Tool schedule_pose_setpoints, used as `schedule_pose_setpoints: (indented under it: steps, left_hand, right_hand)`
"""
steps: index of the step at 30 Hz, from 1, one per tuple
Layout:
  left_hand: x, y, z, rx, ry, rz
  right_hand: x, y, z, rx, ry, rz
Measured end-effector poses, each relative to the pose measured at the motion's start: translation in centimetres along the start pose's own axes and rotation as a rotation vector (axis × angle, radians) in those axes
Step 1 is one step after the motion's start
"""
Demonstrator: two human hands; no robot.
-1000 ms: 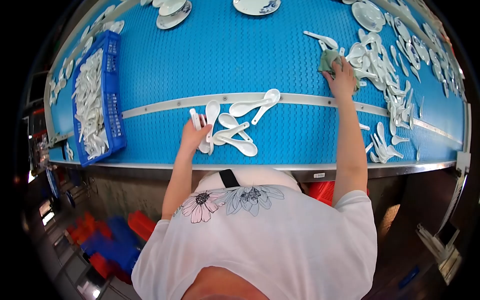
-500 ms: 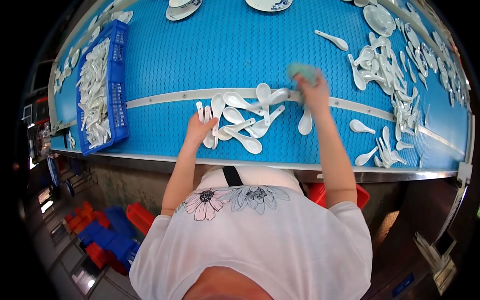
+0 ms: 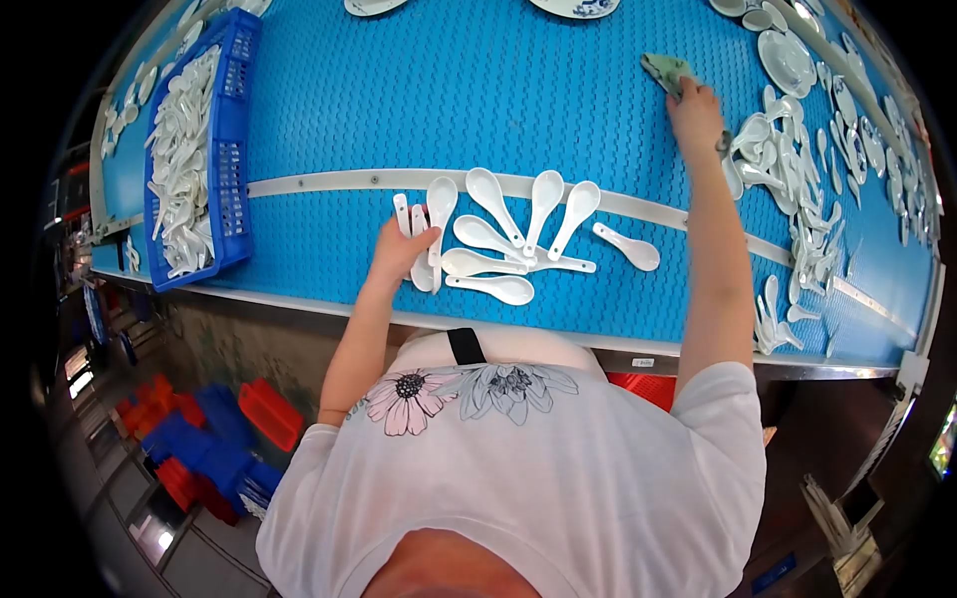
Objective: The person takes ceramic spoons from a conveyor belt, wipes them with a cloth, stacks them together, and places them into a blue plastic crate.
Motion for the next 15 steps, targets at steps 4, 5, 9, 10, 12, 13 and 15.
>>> schedule_pose_setpoints:
  steps: [4,5,9,10,12,13,15]
  left_hand:
    - [-0.1,0.2,1.2,0.02,0.067,0.008]
    - [0.0,0.3,1.1,0.02,0.064,0.009]
    - [0.4,0.8,0.5,-0.099,0.101,-0.035]
    - [0.4,0.8,0.5,-0.11,0.112,-0.042]
    - [0.3,0.8,0.6,-0.116,0.104,-0.039]
    - [0.3,0.8,0.6,-0.122,0.102,-0.044]
    - [0.2,0.8,0.4,-0.128,0.102,-0.053]
  right_hand:
    - [-4.8,0.7,-2.8,0.067,0.002,0.064]
    - [-5.8,0.9,-3.2,0.118,0.014,0.053]
    - [-10.4,2.5,-4.5,0.301,-0.031,-0.223]
    - [-11.5,2.3,-4.7,0.343,0.007,-0.186]
    - [-13.3,3.2,-5.9,0.389,0.046,-0.148]
    - [-14.0,4.6,-7.6,0.614,0.063,-0.163]
    - [-15.6,6.5,-11.5,0.82,0.179,-0.161]
Point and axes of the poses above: each hand's wrist, its own x-axis towards the middle knuckle, its own y-axis out of the back of the hand, z = x × y, the point moved 1 cm from there along x, towards the middle knuckle, and after that the axes turned 10 degrees about -z, right-handed, at the moved point
